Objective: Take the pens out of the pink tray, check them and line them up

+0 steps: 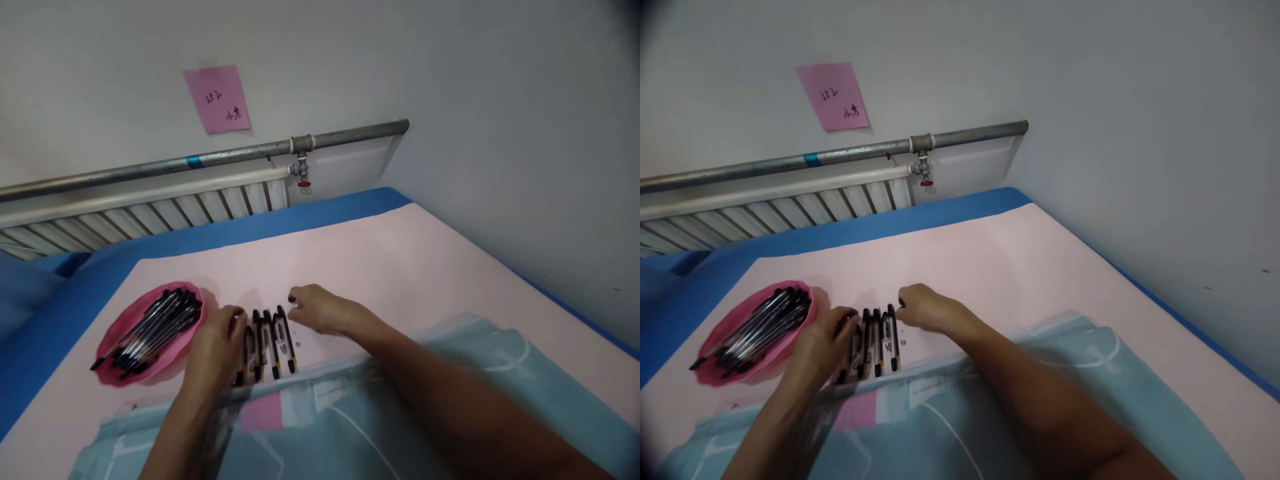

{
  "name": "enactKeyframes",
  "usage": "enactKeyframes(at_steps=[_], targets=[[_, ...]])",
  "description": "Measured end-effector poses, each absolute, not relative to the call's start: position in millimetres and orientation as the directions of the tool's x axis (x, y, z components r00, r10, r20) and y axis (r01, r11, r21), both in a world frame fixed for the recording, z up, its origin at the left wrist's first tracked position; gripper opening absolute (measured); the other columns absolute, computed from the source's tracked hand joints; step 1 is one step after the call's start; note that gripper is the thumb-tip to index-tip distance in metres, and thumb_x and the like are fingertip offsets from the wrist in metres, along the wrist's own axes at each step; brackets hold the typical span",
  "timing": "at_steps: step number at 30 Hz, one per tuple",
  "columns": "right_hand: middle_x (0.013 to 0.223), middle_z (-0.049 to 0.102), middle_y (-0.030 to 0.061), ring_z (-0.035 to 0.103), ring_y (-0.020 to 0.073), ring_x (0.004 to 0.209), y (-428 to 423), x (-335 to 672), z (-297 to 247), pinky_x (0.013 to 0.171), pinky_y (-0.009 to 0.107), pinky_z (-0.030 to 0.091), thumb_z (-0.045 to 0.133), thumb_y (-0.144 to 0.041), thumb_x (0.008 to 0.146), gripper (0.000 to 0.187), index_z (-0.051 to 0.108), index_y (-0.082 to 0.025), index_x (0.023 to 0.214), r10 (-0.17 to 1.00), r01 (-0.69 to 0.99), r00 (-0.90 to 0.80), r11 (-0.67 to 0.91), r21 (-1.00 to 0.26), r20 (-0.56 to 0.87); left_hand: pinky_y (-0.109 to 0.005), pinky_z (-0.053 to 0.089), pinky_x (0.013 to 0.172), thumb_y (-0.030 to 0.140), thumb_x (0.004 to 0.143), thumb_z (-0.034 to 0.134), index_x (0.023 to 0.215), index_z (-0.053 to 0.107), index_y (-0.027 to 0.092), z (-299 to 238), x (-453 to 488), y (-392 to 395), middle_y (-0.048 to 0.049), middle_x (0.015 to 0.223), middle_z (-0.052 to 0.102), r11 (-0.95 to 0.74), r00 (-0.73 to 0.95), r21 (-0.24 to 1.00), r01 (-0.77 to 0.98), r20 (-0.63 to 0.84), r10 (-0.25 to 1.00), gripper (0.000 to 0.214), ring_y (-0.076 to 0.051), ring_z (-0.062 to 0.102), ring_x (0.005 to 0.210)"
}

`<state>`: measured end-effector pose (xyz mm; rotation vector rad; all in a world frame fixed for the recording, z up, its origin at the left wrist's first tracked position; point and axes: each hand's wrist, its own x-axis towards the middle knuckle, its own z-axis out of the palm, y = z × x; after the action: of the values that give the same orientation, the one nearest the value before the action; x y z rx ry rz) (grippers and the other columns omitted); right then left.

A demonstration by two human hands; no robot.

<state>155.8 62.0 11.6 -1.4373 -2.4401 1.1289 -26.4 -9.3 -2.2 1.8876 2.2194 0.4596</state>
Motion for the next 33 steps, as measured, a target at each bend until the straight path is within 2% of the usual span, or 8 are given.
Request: enactKeyframes(at_steps=[3, 6, 10, 16, 20, 25, 30, 33], targets=[[0.085, 0.063, 0.0088, 0.052, 0.0107, 0.048, 60.5, 155.0, 9.3, 0.043, 0.021, 0.035, 0.046, -0.026, 0.071, 0.026, 0.058, -0.015, 0.092, 0.808, 0.715, -0.525, 0.247, -0.654, -0.269, -0.027, 0.041, 0.069, 0.035, 0.080, 0.041, 0.093, 0.060, 0.020, 6.1, -53.5, -6.8, -0.0045, 0.088, 0.065, 0.253, -0.316, 0.335, 0.908, 0.147, 0.937, 0.028, -0.019, 0.058, 0.079], [0.079, 0.062, 0.0089, 0.054, 0.0131, 0.054, 59.2, 154.6, 9.4, 0.044, 0.020, 0.035, 0.048, -0.020, 0.068, 0.017, 0.059, -0.015, 0.079, 0.790, 0.707, -0.569, 0.328, -0.627, -0.228, -0.031, 0.041, 0.066, 0.036, 0.080, 0.039, 0.095, 0.061, 0.020, 12.6, -84.5, -6.2, -0.0066, 0.088, 0.064, 0.427, -0.478, 0.269, 0.863, 0.165, 0.863, 0.032, -0.023, 0.058, 0.077], [0.063, 0.058, 0.0044, 0.049, 0.0106, 0.042, 59.2, 155.9, 7.5, 0.039, 0.020, 0.032, 0.049, -0.017, 0.065, 0.011, 0.058, -0.016, 0.070, 0.738, 0.715, -0.573, 0.238, -0.657, -0.356, -0.032, 0.041, 0.066, 0.033, 0.077, 0.041, 0.099, 0.061, 0.016, 11.7, -117.6, -6.3, -0.0071, 0.091, 0.062, 0.582, -0.597, 0.144, 0.800, 0.094, 0.797, 0.033, -0.024, 0.056, 0.078], [0.058, 0.056, 0.0012, 0.047, 0.0087, 0.043, 60.9, 154.6, 1.3, 0.041, 0.019, 0.032, 0.051, -0.016, 0.061, 0.006, 0.056, -0.017, 0.065, 0.731, 0.669, -0.602, 0.243, -0.702, -0.321, -0.031, 0.042, 0.067, 0.020, 0.071, 0.043, 0.100, 0.061, 0.015, 4.6, -133.5, -5.1, -0.0068, 0.086, 0.063, 0.570, -0.570, 0.055, 0.820, -0.010, 0.821, 0.035, -0.024, 0.056, 0.081], [0.053, 0.052, -0.0005, 0.045, 0.0092, 0.040, 60.5, 151.0, -3.1, 0.038, 0.019, 0.029, 0.050, -0.017, 0.060, 0.006, 0.055, -0.018, 0.065, 0.726, 0.665, -0.583, 0.167, -0.728, -0.365, -0.034, 0.043, 0.069, 0.026, 0.070, 0.045, 0.096, 0.064, 0.017, 2.9, -133.5, -3.4, -0.0123, 0.093, 0.063, 0.517, -0.518, 0.057, 0.854, 0.024, 0.855, 0.033, -0.028, 0.058, 0.085], [0.052, 0.052, -0.0004, 0.044, 0.0092, 0.040, 61.8, 149.3, -7.4, 0.040, 0.020, 0.030, 0.050, -0.015, 0.059, 0.008, 0.054, -0.017, 0.065, 0.715, 0.633, -0.590, 0.122, -0.764, -0.375, -0.039, 0.044, 0.069, 0.035, 0.067, 0.049, 0.100, 0.062, 0.023, 0.1, -133.2, 0.3, -0.0133, 0.102, 0.060, 0.556, -0.555, -0.006, 0.831, 0.047, 0.830, 0.037, -0.031, 0.057, 0.089], [0.049, 0.050, -0.0018, 0.042, 0.0091, 0.039, 64.5, 150.3, -9.3, 0.038, 0.020, 0.029, 0.048, -0.018, 0.062, 0.010, 0.054, -0.018, 0.070, 0.718, 0.623, -0.565, 0.049, -0.781, -0.406, -0.039, 0.044, 0.065, 0.038, 0.066, 0.051, 0.088, 0.064, 0.022, -0.5, -134.4, -0.4, -0.0135, 0.094, 0.061, 0.570, -0.571, -0.044, 0.820, 0.004, 0.821, 0.030, -0.032, 0.057, 0.086], [0.051, 0.052, -0.0010, 0.044, 0.0094, 0.041, 67.5, 150.0, -9.3, 0.039, 0.020, 0.030, 0.047, -0.018, 0.064, 0.010, 0.055, -0.018, 0.071, 0.734, 0.607, -0.569, 0.071, -0.791, -0.371, -0.038, 0.043, 0.064, 0.038, 0.069, 0.049, 0.086, 0.064, 0.020, 3.1, -133.4, -3.6, -0.0138, 0.092, 0.060, 0.566, -0.566, 0.014, 0.824, 0.013, 0.824, 0.028, -0.031, 0.057, 0.084]])
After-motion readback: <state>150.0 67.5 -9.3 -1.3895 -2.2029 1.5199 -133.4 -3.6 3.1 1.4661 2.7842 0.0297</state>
